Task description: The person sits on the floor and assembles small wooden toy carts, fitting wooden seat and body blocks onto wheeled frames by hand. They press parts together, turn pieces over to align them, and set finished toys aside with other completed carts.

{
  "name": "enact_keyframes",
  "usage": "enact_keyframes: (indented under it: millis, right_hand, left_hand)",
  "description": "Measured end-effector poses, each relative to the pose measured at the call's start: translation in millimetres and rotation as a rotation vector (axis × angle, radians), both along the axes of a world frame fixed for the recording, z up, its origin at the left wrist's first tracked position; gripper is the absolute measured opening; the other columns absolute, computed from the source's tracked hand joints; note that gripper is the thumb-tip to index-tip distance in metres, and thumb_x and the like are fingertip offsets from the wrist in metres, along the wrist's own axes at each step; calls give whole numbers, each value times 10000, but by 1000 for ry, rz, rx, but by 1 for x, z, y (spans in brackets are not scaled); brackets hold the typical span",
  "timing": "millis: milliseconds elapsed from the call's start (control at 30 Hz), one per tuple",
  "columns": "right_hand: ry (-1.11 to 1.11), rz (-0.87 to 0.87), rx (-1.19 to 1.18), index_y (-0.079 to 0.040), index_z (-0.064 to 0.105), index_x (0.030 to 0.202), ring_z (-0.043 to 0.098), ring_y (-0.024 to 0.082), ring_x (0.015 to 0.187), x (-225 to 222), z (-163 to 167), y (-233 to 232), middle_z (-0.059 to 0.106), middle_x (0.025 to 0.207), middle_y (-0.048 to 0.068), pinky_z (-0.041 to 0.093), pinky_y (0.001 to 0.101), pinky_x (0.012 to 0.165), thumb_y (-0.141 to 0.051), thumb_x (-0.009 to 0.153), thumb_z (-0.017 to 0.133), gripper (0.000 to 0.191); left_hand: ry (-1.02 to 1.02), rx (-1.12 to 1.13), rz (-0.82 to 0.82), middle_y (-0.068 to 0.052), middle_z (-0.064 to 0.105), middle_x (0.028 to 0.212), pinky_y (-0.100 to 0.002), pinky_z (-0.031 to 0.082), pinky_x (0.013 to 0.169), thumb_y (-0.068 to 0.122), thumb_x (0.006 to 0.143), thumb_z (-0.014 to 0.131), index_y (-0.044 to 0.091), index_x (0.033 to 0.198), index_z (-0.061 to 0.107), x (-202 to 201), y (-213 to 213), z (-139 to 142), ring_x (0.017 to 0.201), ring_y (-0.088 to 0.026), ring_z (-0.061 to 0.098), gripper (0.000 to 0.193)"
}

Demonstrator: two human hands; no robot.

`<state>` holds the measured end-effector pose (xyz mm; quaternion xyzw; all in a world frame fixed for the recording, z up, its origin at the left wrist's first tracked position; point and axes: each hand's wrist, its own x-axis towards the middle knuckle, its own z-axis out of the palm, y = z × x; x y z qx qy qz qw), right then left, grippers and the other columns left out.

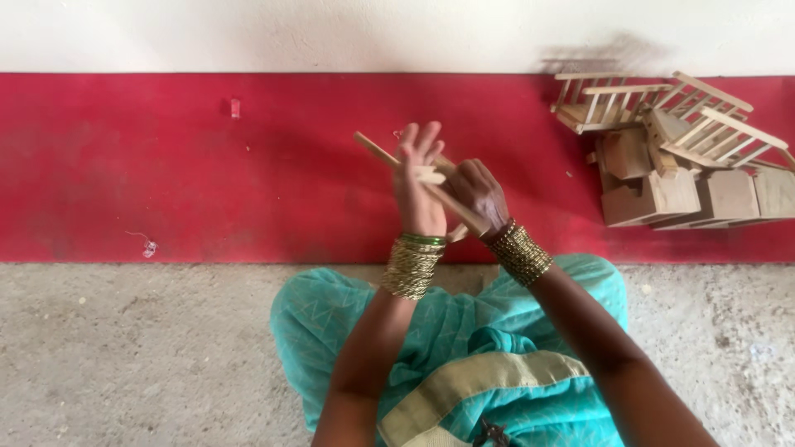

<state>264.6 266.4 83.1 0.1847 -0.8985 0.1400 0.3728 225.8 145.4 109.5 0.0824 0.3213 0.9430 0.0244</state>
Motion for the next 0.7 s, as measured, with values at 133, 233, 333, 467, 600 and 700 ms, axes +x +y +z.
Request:
enact_keyframes:
  millis: [133, 233, 333, 467, 600, 700]
  right_hand:
    - [-150, 99, -15, -40, 710, 1149, 605, 181, 746, 16, 0, 8, 628, 864, 74, 556, 314, 583, -98, 956, 687, 202]
    - [-300, 45, -194, -107, 714, 1177, 602, 157, 694, 18, 0, 22, 638, 860, 61, 548, 314, 556, -84, 957, 701, 222]
    - [-266, -51, -297, -43, 653, 1258, 606, 162, 744, 5, 4, 49, 639, 941, 86, 557, 313, 595, -45, 988, 655, 271]
    - [-138, 77, -294, 103, 531, 1423, 563, 242, 867, -23, -7, 66, 576, 1033, 163, 562, 311, 667, 54, 1003, 535, 423]
    - [-216, 12, -255, 43, 645, 1359, 590, 236, 882, -30, -25, 48, 622, 1020, 148, 588, 330, 694, 98, 1012, 519, 373]
    - [-282, -106, -385, 30, 713, 1098, 652, 214, 829, -29, -28, 37, 635, 1028, 154, 603, 333, 638, 39, 926, 634, 189]
  left_hand:
    - [-98, 270, 13, -238, 605, 1336, -516, 510, 1051, 85, 879, 729, 78, 1268, 560, 16, -39, 9, 1197, -348, 602, 424]
    - [-55, 396, -85, -220, 600, 1370, -521, 516, 1087, -42, 832, 640, 90, 1155, 585, 11, -53, 8, 1247, -324, 606, 353]
    - [-1, 480, -122, -216, 574, 1419, -512, 496, 1159, -85, 825, 576, 86, 1137, 591, 11, -56, -4, 1318, -318, 590, 355]
    - [106, 500, -62, -180, 533, 1475, -481, 484, 1168, -64, 793, 582, 112, 1225, 566, 7, -50, -32, 1392, -285, 565, 466]
    - [-101, 379, -129, -186, 551, 1434, -359, 546, 1019, 55, 801, 569, 106, 1402, 464, 5, -51, -65, 1270, -281, 591, 612]
    - [-130, 274, -193, -217, 572, 1411, -263, 547, 866, 80, 812, 569, 68, 1476, 418, 6, -63, -80, 1232, -277, 608, 681]
